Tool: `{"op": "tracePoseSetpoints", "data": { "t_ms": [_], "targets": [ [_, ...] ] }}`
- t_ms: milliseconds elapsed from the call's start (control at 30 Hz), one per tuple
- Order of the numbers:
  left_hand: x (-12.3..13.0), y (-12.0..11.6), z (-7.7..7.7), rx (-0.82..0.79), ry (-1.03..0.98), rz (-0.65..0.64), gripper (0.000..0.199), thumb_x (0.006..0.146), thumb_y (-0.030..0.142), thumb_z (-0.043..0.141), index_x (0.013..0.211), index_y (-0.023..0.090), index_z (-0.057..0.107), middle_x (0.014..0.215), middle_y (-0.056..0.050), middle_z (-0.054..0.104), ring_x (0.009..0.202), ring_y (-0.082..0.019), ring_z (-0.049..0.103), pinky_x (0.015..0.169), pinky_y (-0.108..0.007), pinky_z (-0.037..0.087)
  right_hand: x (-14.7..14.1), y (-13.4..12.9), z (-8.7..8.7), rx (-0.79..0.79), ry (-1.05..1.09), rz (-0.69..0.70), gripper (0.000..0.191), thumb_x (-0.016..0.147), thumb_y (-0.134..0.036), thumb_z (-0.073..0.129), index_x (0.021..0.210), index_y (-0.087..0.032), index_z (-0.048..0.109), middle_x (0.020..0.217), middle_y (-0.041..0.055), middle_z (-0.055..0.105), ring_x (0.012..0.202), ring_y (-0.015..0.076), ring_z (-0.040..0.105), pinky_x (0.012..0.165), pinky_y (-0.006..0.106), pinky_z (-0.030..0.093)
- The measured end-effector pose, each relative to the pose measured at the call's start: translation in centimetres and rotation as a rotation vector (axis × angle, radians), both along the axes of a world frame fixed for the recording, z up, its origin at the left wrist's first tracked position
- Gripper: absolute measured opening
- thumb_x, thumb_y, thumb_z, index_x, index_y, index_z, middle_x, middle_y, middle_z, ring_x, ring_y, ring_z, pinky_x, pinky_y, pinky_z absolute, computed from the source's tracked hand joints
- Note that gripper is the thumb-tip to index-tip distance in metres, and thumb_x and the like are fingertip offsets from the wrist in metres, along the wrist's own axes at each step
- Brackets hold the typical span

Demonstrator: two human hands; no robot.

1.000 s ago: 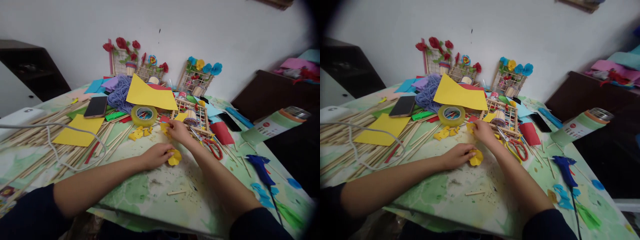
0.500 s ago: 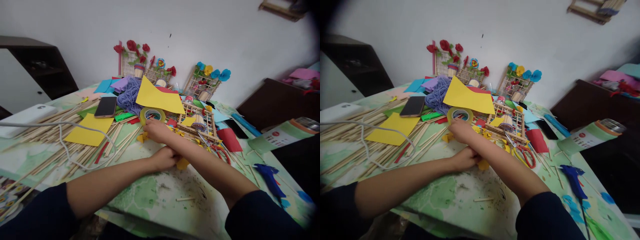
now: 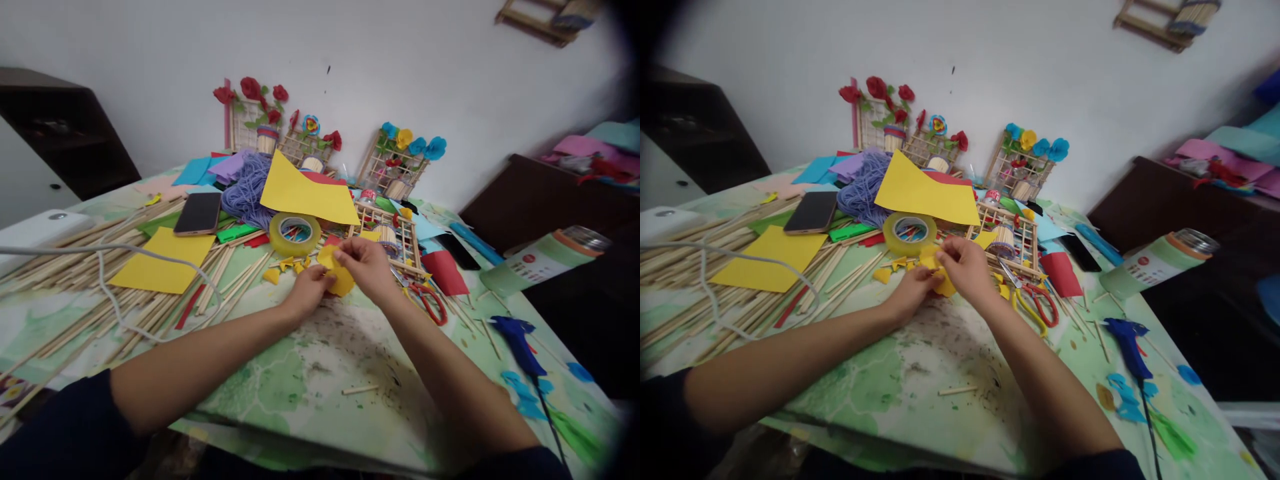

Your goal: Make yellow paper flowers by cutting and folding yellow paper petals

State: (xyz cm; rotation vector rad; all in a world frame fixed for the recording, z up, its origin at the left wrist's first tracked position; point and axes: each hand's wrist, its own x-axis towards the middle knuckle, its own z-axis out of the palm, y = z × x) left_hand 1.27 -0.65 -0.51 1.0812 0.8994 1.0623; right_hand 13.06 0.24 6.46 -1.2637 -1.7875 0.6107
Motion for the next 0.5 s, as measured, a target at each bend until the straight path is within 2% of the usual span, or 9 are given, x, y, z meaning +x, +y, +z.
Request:
{"op": "tracePoseSetpoints", "data": {
  "t_ms": [100,233,333,500],
  "targets": [
    [-0.1,0.1,0.4,-0.062,-0.117,0.019,0.017,0.066,0.025,0.061,0.080,0.015,0.060,0.075,-0.002,0.065,0.066,-0.015,0.061,0.060,-0.026,0.049,0.8,-1.4,-2.0,-0.040,-0.005,-0.041,0.009,0.074,-0.023,0.058,0.068,-0.017,0.060,0.061,-0.0011,0.059,0.055,0.0117,0.051,0.053,0.023,0.039],
    [-0.2,0.0,0.7,-0.057,-0.147,0.004,0.021,0.065,0.026,0.063,0.083,0.015,0.062,0.079,-0.002,0.065,0.067,-0.012,0.060,0.063,-0.024,0.048,1.3,-1.3,-4.0,0.010,-0.131,-0.111,0.009,0.072,-0.021,0.060,0.065,-0.017,0.060,0.063,-0.0007,0.058,0.060,0.0133,0.051,0.058,0.025,0.038],
    [-0.2,0.0,0.7,-0.035,-0.141,0.017,0.023,0.065,0.027,0.065,0.084,0.015,0.061,0.082,-0.002,0.064,0.068,-0.012,0.059,0.064,-0.023,0.049,1.7,-0.9,-4.2,0.088,-0.198,-0.166,0.008,0.072,-0.020,0.062,0.066,-0.017,0.060,0.071,0.0013,0.058,0.070,0.0159,0.053,0.066,0.027,0.040],
    [-0.3,0.1,0.4,-0.005,-0.126,0.026,0.028,0.067,0.032,0.066,0.088,0.015,0.061,0.087,-0.002,0.064,0.073,-0.013,0.060,0.065,-0.026,0.051,1.9,-1.1,-3.7,0.112,-0.270,-0.167,0.006,0.074,-0.019,0.062,0.069,-0.017,0.061,0.081,0.0045,0.059,0.082,0.0184,0.053,0.076,0.029,0.040]
  ]
}}
